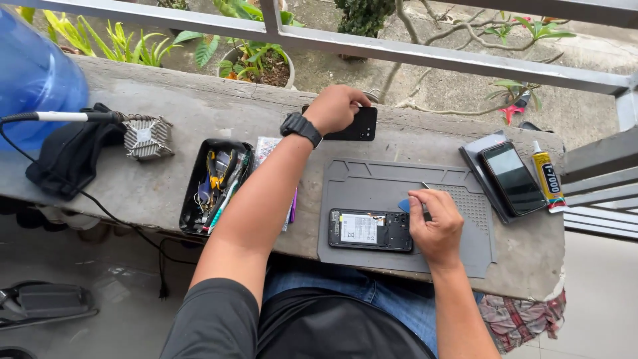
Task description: Removing the back cover of a smartphone using a prying tool and hands on a repair mat.
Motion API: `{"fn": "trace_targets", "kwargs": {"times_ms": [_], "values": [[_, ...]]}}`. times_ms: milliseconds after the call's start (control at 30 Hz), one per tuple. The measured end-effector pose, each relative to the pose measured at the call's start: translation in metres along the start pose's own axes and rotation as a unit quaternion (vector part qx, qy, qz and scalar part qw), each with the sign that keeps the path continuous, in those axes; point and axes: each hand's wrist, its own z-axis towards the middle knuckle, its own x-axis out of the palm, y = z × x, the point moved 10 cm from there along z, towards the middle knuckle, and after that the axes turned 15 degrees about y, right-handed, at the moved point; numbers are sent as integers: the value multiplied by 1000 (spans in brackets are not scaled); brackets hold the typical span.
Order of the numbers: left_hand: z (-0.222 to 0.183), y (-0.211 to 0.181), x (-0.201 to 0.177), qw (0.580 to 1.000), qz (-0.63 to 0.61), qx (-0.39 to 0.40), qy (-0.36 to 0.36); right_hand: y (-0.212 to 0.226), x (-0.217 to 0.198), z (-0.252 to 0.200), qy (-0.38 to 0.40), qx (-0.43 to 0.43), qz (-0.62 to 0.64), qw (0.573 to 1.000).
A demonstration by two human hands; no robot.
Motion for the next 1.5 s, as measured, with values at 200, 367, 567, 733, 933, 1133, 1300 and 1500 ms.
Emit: {"fn": "trace_targets", "kwargs": {"times_ms": [200,367,567,733,933,1133,1300,1500], "values": [[29,33,15,992,126,-23,17,5,-5,2,-13,-12,-4,1000],[-30,-15,-1,981,194,-8,-30,4,-10,3,-26,1,-1,1000],[-142,-94,17,983,137,103,-65,-19,-34,-2,-35,30,36,998],[-224,-145,60,988,29,148,-18,-22,-52,-1,64,19,43,997],[-253,-134,108,993,3,114,-10,-30,-28,-20,139,-19,-104,985],[-256,-118,120,994,16,103,-42,-41,-15,-25,123,-6,-196,973],[-259,-117,117,992,12,111,-60,-34,-21,-16,85,3,-135,987],[-261,-114,119,990,15,120,-72,-37,11,-7,137,-17,-233,963]]}}
